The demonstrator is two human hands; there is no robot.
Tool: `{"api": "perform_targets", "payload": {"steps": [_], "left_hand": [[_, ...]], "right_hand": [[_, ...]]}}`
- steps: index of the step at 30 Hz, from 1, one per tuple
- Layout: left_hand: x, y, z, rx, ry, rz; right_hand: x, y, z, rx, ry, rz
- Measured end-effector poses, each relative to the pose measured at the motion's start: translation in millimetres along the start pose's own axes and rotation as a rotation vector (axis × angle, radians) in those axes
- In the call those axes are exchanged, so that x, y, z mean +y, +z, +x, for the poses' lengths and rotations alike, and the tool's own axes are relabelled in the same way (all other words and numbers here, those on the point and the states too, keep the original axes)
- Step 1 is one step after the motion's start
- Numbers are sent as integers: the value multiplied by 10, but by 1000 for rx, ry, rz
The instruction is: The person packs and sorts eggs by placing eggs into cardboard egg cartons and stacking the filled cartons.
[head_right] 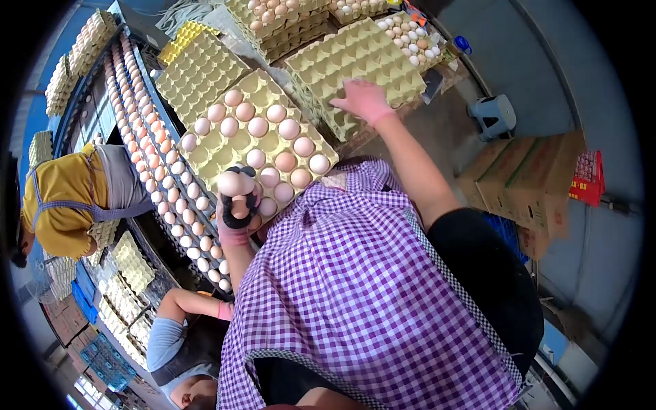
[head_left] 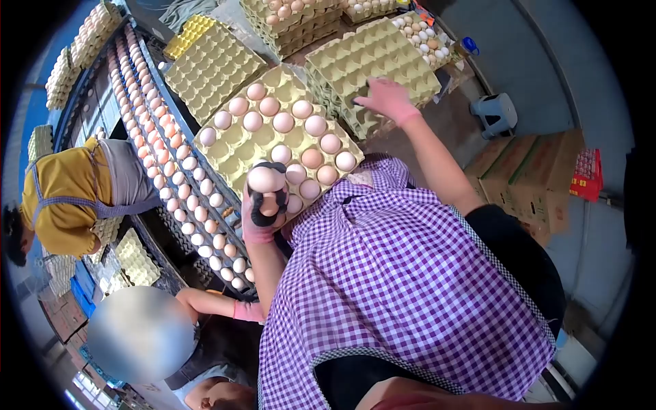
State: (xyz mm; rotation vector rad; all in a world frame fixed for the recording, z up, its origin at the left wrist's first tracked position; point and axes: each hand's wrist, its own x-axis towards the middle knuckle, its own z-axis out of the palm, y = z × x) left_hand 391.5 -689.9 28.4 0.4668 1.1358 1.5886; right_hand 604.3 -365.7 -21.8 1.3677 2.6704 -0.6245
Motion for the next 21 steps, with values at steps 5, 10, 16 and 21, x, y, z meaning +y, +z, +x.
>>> {"api": "perform_targets", "payload": {"steps": [5, 10, 16, 21], "left_hand": [[527, 1156, 384, 24, -127, 505], [98, 1772, 1473, -133, 162, 1070], [-477, 1679, 2708, -18, 220, 1541], [-779, 1667, 2992, 77, 84, 1806]], "right_hand": [[-129, -672, -826, -7, -297, 727], [58, -455, -523, 87, -387, 1192], [717, -205, 753, 240, -89, 951], [808, 16, 1073, 256, -109, 1014]]}}
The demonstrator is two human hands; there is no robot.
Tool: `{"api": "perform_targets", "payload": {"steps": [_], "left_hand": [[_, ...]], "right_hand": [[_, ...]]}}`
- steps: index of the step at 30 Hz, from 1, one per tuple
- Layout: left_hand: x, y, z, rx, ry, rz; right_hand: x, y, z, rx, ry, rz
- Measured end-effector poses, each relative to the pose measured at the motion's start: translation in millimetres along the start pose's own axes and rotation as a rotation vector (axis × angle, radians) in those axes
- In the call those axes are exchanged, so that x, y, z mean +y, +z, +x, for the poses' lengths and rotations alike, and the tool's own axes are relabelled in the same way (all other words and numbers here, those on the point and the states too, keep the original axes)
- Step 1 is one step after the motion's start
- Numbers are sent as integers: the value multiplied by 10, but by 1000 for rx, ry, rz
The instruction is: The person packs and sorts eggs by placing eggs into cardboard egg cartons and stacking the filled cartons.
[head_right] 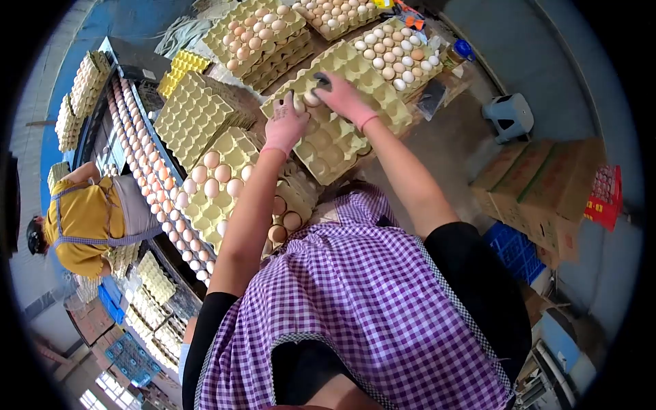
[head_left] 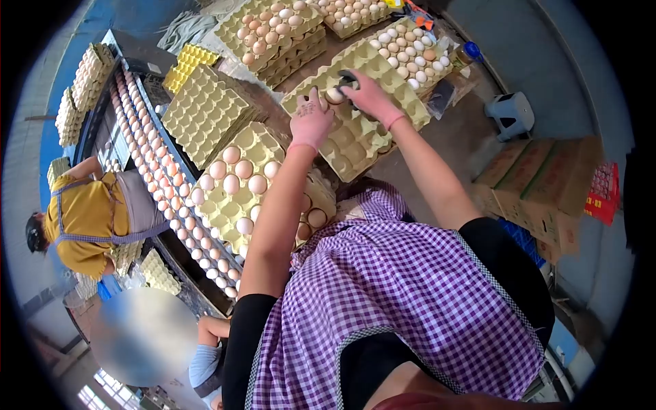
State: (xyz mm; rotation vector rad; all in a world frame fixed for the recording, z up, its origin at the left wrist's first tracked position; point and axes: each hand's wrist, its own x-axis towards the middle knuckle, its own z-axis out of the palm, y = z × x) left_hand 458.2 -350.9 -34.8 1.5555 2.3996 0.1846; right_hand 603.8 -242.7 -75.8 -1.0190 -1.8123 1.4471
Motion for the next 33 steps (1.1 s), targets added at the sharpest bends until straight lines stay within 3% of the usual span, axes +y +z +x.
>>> {"api": "perform_targets", "payload": {"steps": [2, 5, 6, 8, 10, 12, 16, 18, 20, 24, 25, 27, 30, 31, 32, 33], "left_hand": [[38, -13, -129, 132, -11, -25], [191, 52, -234, 94, -5, -35], [225, 89, -245, 77, 36, -22], [281, 121, -263, 148, 127, -12], [339, 83, -462, 402, 227, 89], [355, -133, -709, 260, 196, -47], [53, -599, -1452, 314, 139, -256], [-195, -882, -1821, 366, -35, -293], [-713, -966, -2064, 524, -85, -286], [-1854, -1272, -2282, 757, -203, -119], [-2015, -1350, -2288, 767, -221, -73], [-2288, -1481, -2210, 819, -189, 10], [-2309, -1663, -2172, 759, -163, -194], [-2351, -1625, -2157, 823, -134, -215], [-2348, -1571, -2180, 827, -135, -233], [-2326, -1504, -2205, 796, -124, -168]], "right_hand": [[18, -10, -44, 62, -11, 6], [168, 106, -112, 161, -22, 394], [239, 147, -124, 122, -29, 400], [317, 263, -138, 341, -78, 138], [213, 154, -178, 262, -104, 128], [297, 66, -138, 217, -160, 138], [-395, 171, -245, 126, -265, 262], [-957, 423, -379, -221, -289, 216], [-1328, 876, -414, -359, -530, 94], [-1713, 1836, -292, -432, -906, -192], [-1717, 2033, -254, -429, -917, -204], [-1715, 2347, -195, -612, -984, -699], [-1583, 2465, -164, -646, -918, -666], [-1450, 2487, -132, -526, -1089, -628], [-1497, 2437, -172, -533, -1087, -646], [-1551, 2376, -211, -564, -937, -545]]}}
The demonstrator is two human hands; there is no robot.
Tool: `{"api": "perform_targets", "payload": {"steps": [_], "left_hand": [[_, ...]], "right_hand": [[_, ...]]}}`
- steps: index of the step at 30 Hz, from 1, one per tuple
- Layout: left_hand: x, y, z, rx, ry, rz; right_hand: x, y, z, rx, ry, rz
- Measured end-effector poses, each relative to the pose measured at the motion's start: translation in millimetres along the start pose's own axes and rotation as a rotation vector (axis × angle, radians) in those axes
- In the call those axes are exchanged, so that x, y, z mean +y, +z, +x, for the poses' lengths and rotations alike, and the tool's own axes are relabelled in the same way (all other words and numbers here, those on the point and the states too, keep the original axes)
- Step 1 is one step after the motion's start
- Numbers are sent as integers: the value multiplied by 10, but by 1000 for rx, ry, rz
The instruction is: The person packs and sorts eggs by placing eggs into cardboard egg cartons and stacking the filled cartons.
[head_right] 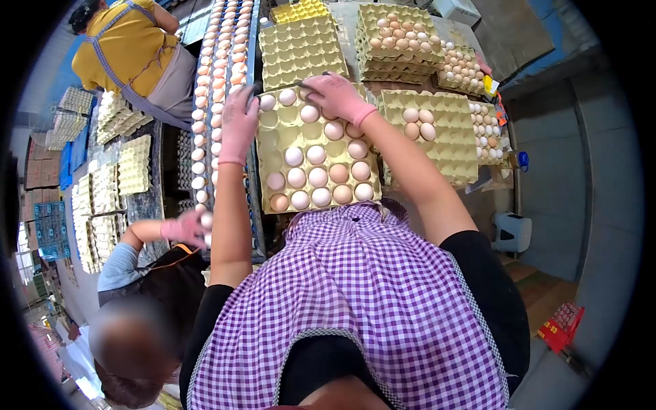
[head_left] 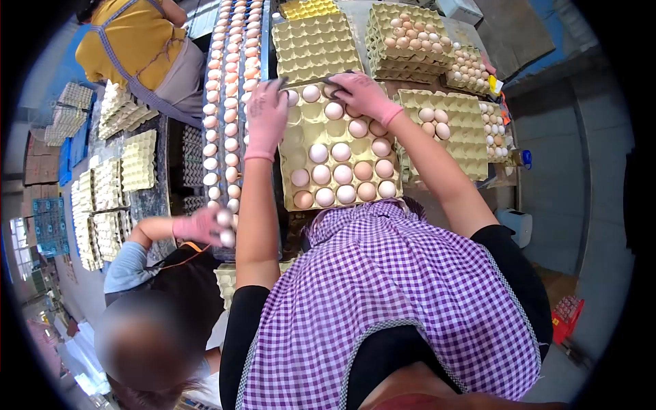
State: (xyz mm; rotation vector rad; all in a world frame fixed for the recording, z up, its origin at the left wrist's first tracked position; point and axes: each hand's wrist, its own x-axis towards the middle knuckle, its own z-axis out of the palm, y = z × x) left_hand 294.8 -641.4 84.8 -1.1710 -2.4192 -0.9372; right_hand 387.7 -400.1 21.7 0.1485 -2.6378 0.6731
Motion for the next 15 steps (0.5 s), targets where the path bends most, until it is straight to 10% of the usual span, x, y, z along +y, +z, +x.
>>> {"api": "perform_targets", "payload": {"steps": [15], "left_hand": [[92, 511, -368, -403, 269, 567]], "right_hand": [[-27, 89, -165, 163, 170, 279]]}}
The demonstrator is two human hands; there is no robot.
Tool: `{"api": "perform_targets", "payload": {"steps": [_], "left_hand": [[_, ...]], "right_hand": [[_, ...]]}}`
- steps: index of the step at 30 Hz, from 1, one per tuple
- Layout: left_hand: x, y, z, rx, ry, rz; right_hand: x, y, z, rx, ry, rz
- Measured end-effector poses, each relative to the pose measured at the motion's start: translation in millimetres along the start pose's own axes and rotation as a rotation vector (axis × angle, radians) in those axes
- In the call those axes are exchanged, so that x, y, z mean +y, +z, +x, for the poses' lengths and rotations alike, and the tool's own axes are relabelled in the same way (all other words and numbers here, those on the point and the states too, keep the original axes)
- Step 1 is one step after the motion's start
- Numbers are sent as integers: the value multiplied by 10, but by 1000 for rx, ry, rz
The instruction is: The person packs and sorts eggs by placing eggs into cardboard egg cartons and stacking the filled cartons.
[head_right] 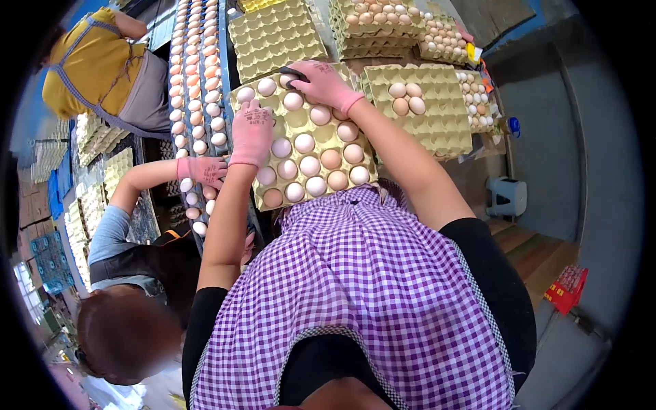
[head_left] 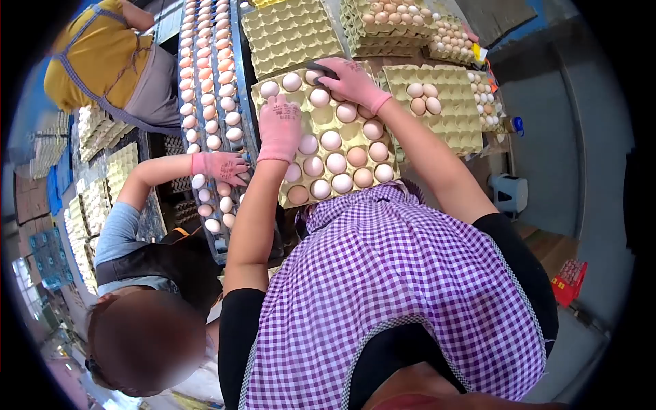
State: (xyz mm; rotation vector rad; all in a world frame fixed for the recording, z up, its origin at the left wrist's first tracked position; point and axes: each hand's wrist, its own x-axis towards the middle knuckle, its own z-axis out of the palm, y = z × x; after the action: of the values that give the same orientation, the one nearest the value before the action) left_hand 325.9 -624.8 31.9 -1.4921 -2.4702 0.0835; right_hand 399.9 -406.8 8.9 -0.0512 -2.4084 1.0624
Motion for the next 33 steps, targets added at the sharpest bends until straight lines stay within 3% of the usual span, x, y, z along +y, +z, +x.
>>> {"api": "perform_targets", "payload": {"steps": [4, 6, 8, 10, 12, 16, 18, 20, 22, 24, 26, 27, 29, 32, 33], "left_hand": [[-30, -113, -105, -19, -69, -191], [-87, -215, -228, 69, -85, -426], [-19, -338, -395, 119, -99, -496], [54, -461, -483, 173, -534, -871], [14, -483, -517, 200, -619, -1024], [-19, -386, -465, 247, -517, -767], [-41, -340, -375, 242, -504, -656], [-83, -284, -237, 278, -463, -590], [-158, -229, -71, 341, -382, -460], [-244, -262, 176, 281, -384, -481], [-315, -255, 431, 288, -55, -186], [-369, -134, 525, 291, -54, -186], [-490, 135, 588, 35, 130, -244], [-543, -186, 563, 7, 119, -353], [-504, -271, 487, 24, -78, -580]], "right_hand": [[37, -44, -30, -13, 19, 32], [-92, -166, -66, 160, 249, 397], [-18, -232, -129, 405, 250, 881], [2, -429, -260, 462, 356, 1436], [14, -551, -409, 394, 213, 801], [5, -670, -452, 207, 470, 1009], [-34, -643, -461, 172, 473, 962], [-45, -585, -463, 151, 328, 606], [-193, -611, -429, 85, 300, 519], [-292, -543, -382, 71, 48, 20], [-385, -396, -293, -4, -10, -148], [-427, -293, -243, -77, -65, -317], [-440, 6, -118, -341, -133, -653], [-464, -56, -49, -371, -158, -626], [-469, -231, -136, -172, -177, -384]]}}
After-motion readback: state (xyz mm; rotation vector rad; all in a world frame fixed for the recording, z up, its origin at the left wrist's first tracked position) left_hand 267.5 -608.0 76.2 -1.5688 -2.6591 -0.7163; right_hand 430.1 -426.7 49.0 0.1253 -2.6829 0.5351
